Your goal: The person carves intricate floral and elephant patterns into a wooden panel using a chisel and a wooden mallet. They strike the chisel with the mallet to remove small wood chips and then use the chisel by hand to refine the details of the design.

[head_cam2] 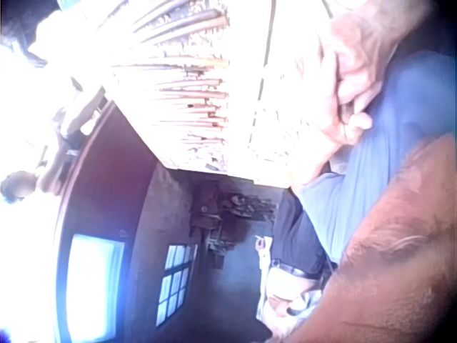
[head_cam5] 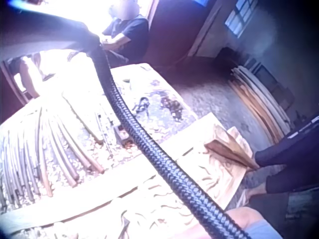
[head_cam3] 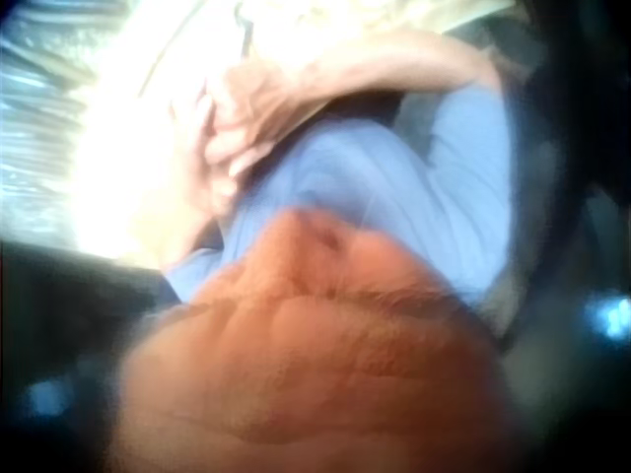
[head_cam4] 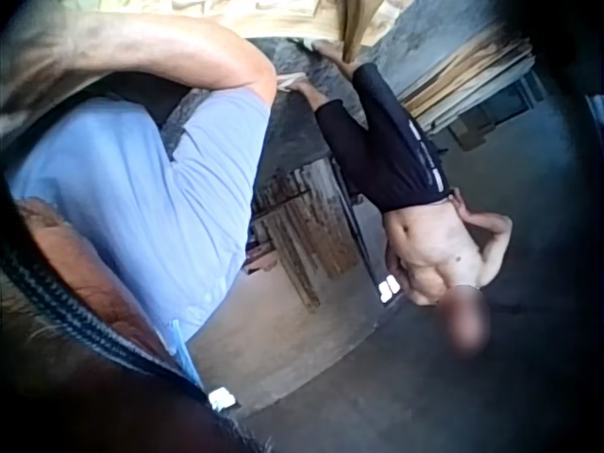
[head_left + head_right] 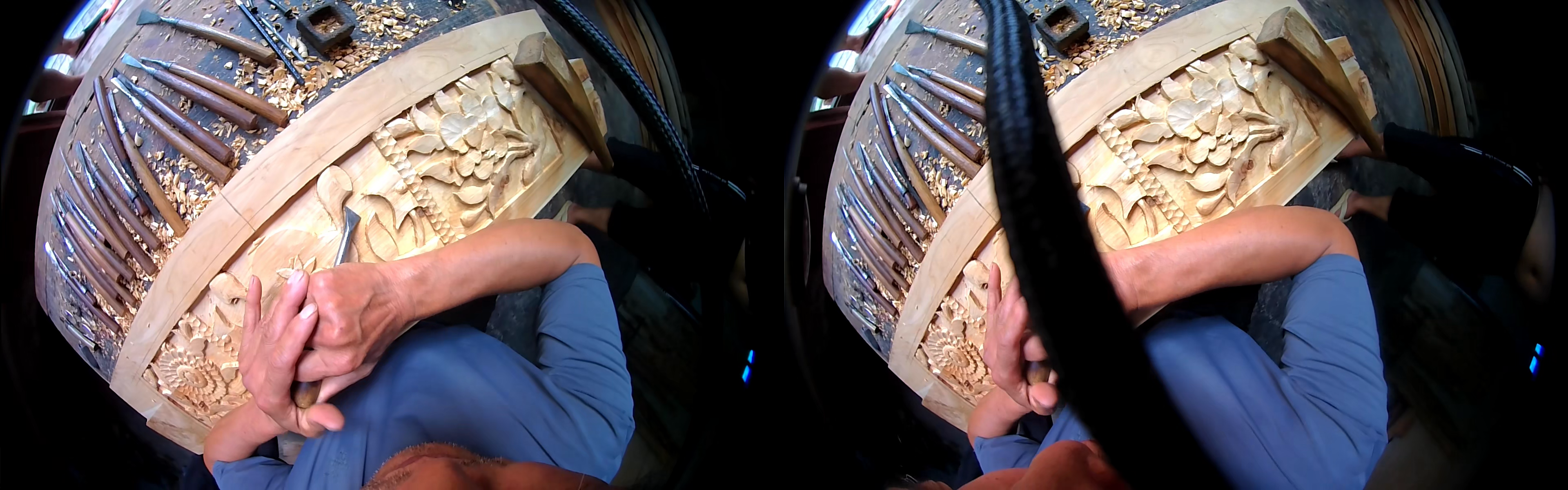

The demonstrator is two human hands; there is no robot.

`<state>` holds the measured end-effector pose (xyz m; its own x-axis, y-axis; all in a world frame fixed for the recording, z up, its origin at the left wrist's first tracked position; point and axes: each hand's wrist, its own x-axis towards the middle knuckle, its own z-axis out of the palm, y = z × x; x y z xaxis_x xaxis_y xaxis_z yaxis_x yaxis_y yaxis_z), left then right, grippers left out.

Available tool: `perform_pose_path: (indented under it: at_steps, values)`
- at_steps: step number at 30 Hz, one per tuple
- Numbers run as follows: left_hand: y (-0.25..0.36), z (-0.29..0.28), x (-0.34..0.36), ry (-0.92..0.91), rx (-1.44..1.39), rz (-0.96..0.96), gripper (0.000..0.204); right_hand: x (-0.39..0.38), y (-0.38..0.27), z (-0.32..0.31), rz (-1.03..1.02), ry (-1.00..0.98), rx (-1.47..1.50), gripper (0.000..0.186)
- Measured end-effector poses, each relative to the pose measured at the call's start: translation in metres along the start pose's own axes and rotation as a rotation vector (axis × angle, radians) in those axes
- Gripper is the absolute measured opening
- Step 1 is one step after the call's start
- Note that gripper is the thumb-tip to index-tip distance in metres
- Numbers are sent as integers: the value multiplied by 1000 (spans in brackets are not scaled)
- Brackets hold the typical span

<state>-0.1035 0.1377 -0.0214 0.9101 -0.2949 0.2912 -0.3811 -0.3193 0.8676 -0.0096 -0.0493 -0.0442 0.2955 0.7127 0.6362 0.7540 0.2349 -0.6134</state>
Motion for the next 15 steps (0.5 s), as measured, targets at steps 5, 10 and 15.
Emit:
perform_pose_path:
  at_steps: [5,10,15]
  values:
    - [-19,3,0,3,-94,26,97,-2,6,5,-13,-11,-30,32]
    - [-17,-1,3,-6,-124,-64,99,-5,9,9,-15,-5,-66,30]
    - [-18,-4,5,-10,-137,-107,100,-4,9,3,37,-50,-127,31]
